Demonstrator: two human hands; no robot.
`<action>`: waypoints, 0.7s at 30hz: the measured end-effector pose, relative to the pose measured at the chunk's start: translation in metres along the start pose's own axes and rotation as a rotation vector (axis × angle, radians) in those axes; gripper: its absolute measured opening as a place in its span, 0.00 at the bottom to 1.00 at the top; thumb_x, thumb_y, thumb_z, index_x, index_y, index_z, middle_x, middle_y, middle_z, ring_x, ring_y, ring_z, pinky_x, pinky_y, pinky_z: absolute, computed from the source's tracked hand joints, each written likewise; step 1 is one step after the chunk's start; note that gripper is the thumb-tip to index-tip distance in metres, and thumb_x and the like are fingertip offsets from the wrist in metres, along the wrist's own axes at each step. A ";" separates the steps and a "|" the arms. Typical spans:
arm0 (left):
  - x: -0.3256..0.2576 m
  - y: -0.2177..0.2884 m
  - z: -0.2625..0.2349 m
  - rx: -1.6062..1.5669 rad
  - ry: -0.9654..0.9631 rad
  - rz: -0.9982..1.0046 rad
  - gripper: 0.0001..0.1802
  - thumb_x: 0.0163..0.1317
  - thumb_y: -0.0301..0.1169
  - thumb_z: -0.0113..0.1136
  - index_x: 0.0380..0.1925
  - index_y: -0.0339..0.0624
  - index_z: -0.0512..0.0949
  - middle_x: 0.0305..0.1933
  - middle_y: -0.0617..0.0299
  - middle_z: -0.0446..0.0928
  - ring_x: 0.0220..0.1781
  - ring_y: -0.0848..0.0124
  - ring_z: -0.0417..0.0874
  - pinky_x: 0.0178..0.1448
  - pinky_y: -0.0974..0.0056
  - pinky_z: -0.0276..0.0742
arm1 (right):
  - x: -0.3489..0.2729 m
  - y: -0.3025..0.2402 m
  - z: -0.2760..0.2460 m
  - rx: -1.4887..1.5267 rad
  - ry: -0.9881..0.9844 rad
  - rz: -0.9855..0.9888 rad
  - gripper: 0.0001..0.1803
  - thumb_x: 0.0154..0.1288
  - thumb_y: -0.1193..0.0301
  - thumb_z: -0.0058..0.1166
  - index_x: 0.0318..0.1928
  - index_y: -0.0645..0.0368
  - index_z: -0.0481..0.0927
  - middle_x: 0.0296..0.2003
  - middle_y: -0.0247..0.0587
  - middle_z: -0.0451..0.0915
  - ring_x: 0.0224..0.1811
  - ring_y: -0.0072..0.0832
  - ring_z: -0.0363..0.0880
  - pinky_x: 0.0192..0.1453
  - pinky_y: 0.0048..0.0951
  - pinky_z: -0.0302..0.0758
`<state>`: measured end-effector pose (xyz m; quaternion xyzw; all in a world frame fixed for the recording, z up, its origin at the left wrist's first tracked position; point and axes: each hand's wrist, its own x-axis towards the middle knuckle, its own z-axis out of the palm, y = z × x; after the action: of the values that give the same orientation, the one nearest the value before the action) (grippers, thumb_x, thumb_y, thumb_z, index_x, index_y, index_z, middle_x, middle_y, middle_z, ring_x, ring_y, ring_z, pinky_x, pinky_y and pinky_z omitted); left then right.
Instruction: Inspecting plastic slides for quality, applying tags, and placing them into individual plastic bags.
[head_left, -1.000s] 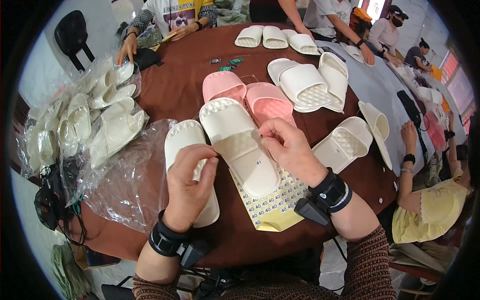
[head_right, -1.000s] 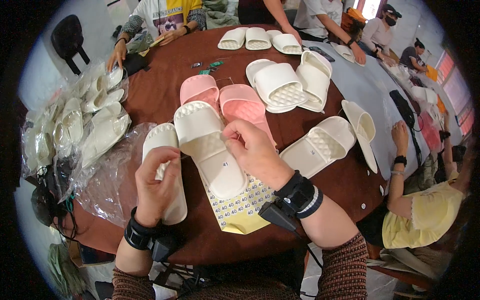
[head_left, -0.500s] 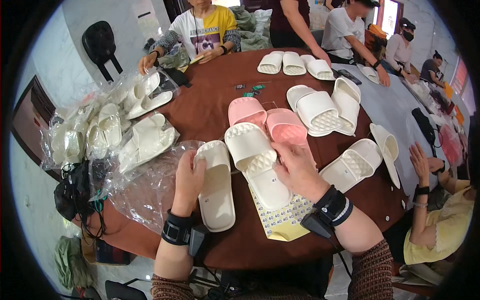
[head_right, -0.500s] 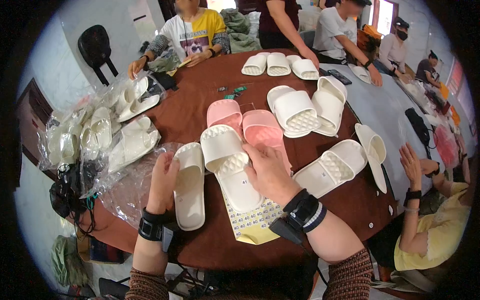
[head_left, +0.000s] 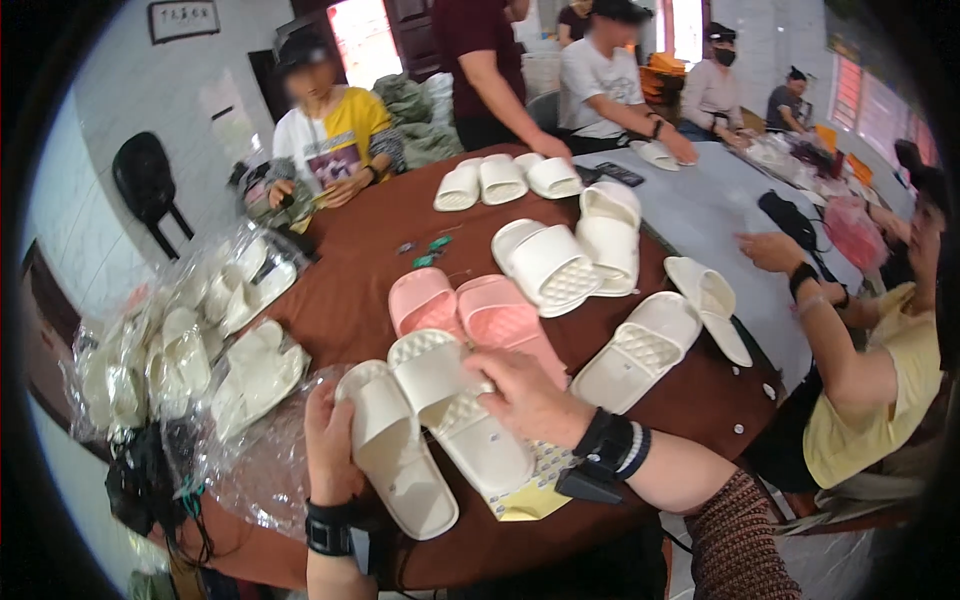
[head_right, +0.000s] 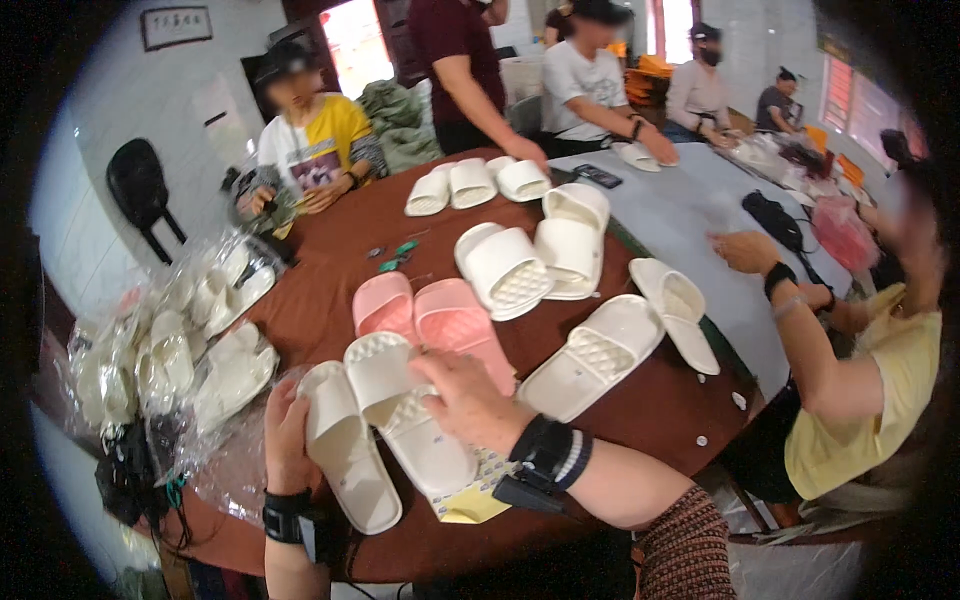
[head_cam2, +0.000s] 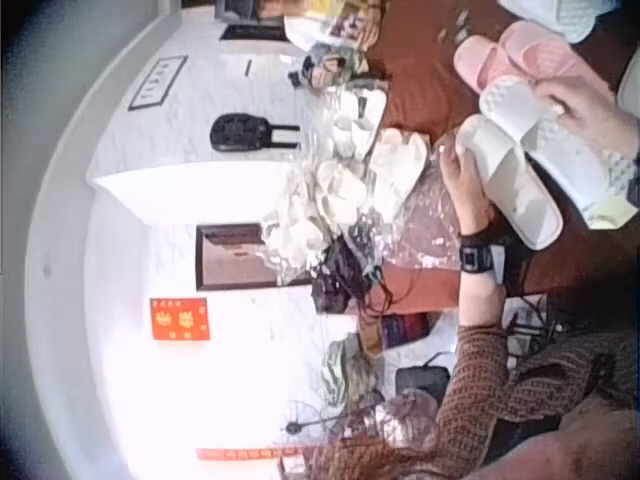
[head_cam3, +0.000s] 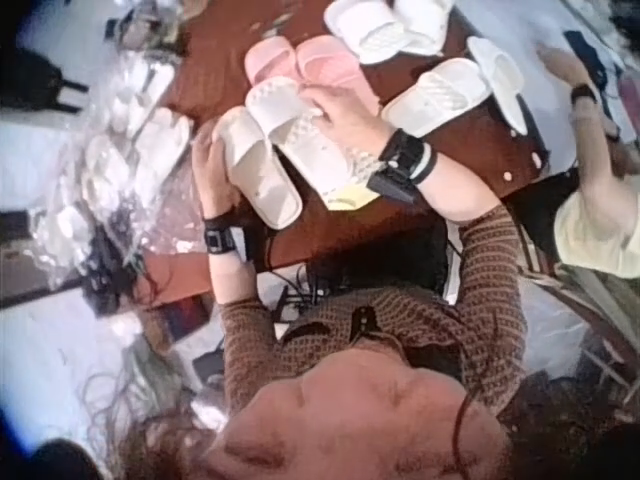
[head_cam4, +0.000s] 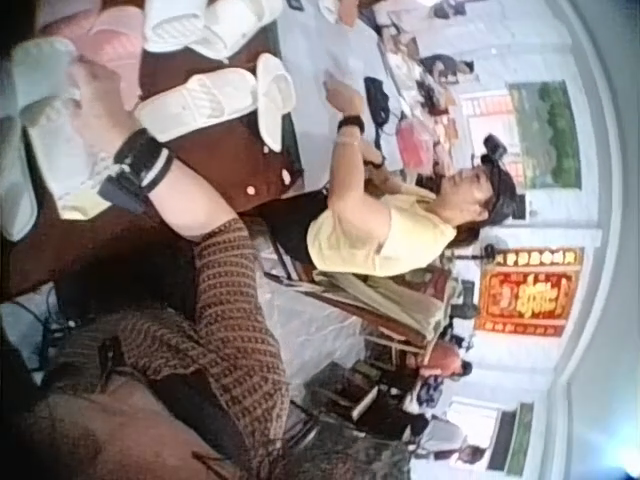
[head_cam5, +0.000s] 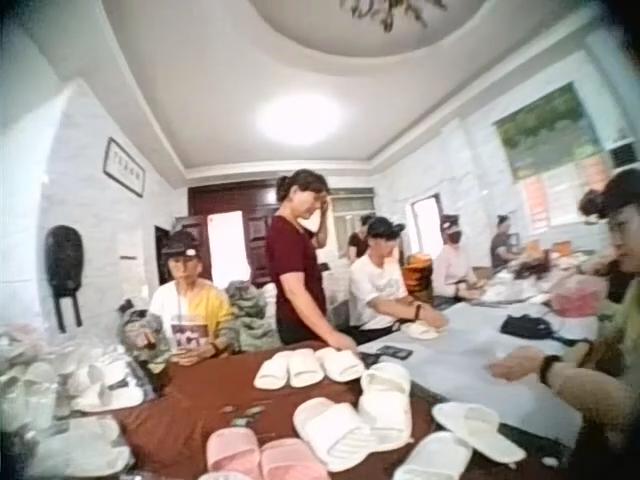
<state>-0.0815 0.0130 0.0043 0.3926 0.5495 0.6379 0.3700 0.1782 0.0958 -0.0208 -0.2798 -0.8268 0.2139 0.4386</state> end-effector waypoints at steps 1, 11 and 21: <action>0.000 0.000 -0.001 -0.015 0.012 0.000 0.20 0.67 0.23 0.49 0.59 0.33 0.66 0.52 0.53 0.75 0.50 0.68 0.79 0.53 0.65 0.77 | 0.001 -0.002 0.001 0.030 -0.004 0.013 0.20 0.56 0.76 0.57 0.51 0.62 0.72 0.44 0.53 0.78 0.47 0.50 0.77 0.51 0.47 0.73; 0.000 -0.003 0.003 -0.210 0.020 -0.061 0.14 0.70 0.24 0.48 0.55 0.35 0.69 0.48 0.54 0.79 0.46 0.66 0.83 0.48 0.63 0.81 | -0.001 -0.010 -0.003 0.114 0.095 0.034 0.17 0.60 0.78 0.56 0.51 0.60 0.71 0.40 0.48 0.75 0.42 0.43 0.77 0.45 0.39 0.74; -0.002 -0.002 0.008 -0.365 -0.110 -0.155 0.13 0.72 0.28 0.51 0.53 0.35 0.70 0.49 0.53 0.79 0.49 0.65 0.82 0.53 0.61 0.81 | 0.007 -0.011 -0.015 0.527 0.157 0.385 0.25 0.67 0.74 0.57 0.62 0.64 0.66 0.53 0.41 0.74 0.52 0.27 0.77 0.57 0.31 0.76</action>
<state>-0.0730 0.0144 0.0029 0.3099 0.4322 0.6742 0.5124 0.1848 0.0932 -0.0019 -0.3234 -0.6389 0.4770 0.5096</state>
